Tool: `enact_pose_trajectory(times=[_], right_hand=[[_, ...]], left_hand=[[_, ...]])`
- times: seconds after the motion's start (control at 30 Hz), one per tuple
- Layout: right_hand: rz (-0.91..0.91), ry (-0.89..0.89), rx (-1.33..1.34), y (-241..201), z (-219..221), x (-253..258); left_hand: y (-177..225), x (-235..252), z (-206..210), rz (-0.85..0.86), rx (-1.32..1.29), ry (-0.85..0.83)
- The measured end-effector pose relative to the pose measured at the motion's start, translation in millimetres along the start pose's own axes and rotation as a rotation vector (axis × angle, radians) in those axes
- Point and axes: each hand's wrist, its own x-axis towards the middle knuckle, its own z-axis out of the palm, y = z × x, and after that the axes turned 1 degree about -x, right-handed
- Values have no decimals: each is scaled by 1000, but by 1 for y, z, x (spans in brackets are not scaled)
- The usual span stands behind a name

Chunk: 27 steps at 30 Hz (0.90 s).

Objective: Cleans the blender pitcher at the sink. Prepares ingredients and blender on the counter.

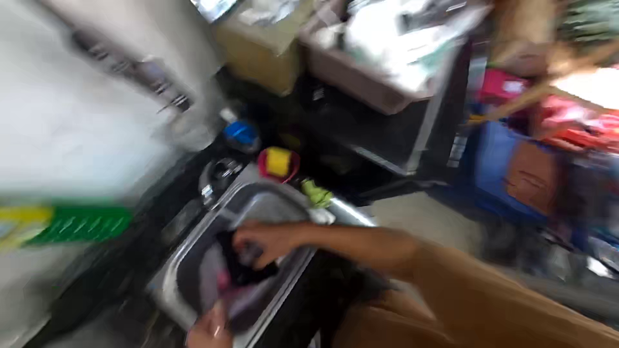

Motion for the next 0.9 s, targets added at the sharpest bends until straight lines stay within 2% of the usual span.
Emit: enact_pose_trajectory(times=[0.07, 0.13, 0.23, 0.33, 0.5, 0.6, 0.67, 0.8, 0.9], right_hand=[[219, 48, 217, 29, -8, -7], [503, 145, 488, 71, -2, -5], [863, 292, 897, 119, 20, 7], [1045, 281, 1184, 140, 45, 34], [1107, 415, 1439, 155, 62, 56], [1135, 317, 1394, 159, 58, 56], [1122, 335, 1424, 163, 59, 59], [1083, 227, 1288, 144, 54, 53], [931, 272, 1120, 144, 56, 46]], left_hand=[[9, 12, -17, -74, 196, -46], [24, 30, -28, -180, 374, -203], [41, 55, -26, -231, 585, -413], [67, 74, -19, -290, 700, -580], [98, 95, -1, -358, 824, -720], [100, 102, 6, -381, 909, -768], [102, 105, 6, -416, 935, -775], [100, 107, 2, -447, 950, -787], [96, 107, -9, -443, 908, -774]])
